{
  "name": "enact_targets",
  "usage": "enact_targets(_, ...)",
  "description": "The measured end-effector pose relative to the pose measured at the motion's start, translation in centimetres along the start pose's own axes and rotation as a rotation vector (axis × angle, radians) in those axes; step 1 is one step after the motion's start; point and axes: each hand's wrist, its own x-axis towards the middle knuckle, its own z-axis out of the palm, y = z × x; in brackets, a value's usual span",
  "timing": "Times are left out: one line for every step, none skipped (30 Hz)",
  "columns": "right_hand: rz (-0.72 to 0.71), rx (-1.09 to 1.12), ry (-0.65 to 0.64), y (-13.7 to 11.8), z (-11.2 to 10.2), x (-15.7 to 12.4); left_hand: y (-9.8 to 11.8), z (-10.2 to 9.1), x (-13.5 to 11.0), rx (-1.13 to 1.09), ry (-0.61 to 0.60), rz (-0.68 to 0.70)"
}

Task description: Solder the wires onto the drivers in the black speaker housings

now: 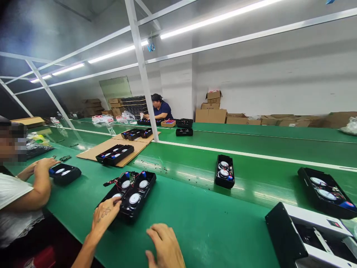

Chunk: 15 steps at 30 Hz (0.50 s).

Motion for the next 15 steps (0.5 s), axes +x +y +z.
enact_targets(0.014, -0.011, -0.022, -1.1, 0.2, 2.3, 0.9, 0.1, -1.2, -0.034, -0.024, 0.009)
enact_targets(0.007, -0.013, -0.052, -2.0, 0.3, 4.4, 1.9, 0.3, -2.4, -0.084, -0.047, 0.024)
enact_targets(0.016, -0.021, -0.077, -2.7, 0.2, 6.3, 3.0, 0.6, -3.5, -0.142, -0.067, 0.037)
enact_targets(0.039, -0.041, -0.100, -3.0, 0.1, 7.9, 4.1, 0.9, -4.6, -0.209, -0.083, 0.050)
enact_targets(0.080, -0.081, -0.129, -3.1, 0.0, 9.4, 5.1, 1.3, -5.6, -0.281, -0.095, 0.067)
enact_targets(0.139, -0.139, -0.162, -3.0, -0.1, 10.6, 6.1, 1.7, -6.5, -0.359, -0.110, 0.093)
enact_targets(0.203, -0.203, -0.196, -2.7, -0.1, 11.6, 6.8, 2.1, -7.2, -0.438, -0.122, 0.129)
enact_targets(0.263, -0.265, -0.230, -2.5, -0.1, 12.4, 7.4, 2.5, -7.8, -0.512, -0.124, 0.168)
enact_targets(0.311, -0.315, -0.261, -2.2, 0.0, 13.1, 7.6, 2.9, -8.2, -0.574, -0.119, 0.203)
enact_targets(0.345, -0.349, -0.284, -2.1, 0.2, 13.5, 7.6, 3.1, -8.6, -0.624, -0.107, 0.230)
enact_targets(0.365, -0.368, -0.301, -2.0, 0.5, 13.9, 7.2, 3.3, -8.8, -0.660, -0.076, 0.237)
enact_targets(0.377, -0.378, -0.312, -2.1, 0.8, 14.1, 6.6, 3.3, -9.0, -0.676, -0.033, 0.223)
enact_targets(0.386, -0.389, -0.324, -2.3, 1.2, 14.3, 5.7, 3.1, -9.2, -0.674, 0.014, 0.195)
enact_targets(0.387, -0.394, -0.332, -2.5, 1.6, 14.3, 4.5, 2.9, -9.3, -0.658, 0.060, 0.160)
enact_targets(0.383, -0.398, -0.342, -2.8, 1.9, 14.4, 3.3, 2.5, -9.4, -0.627, 0.098, 0.122)
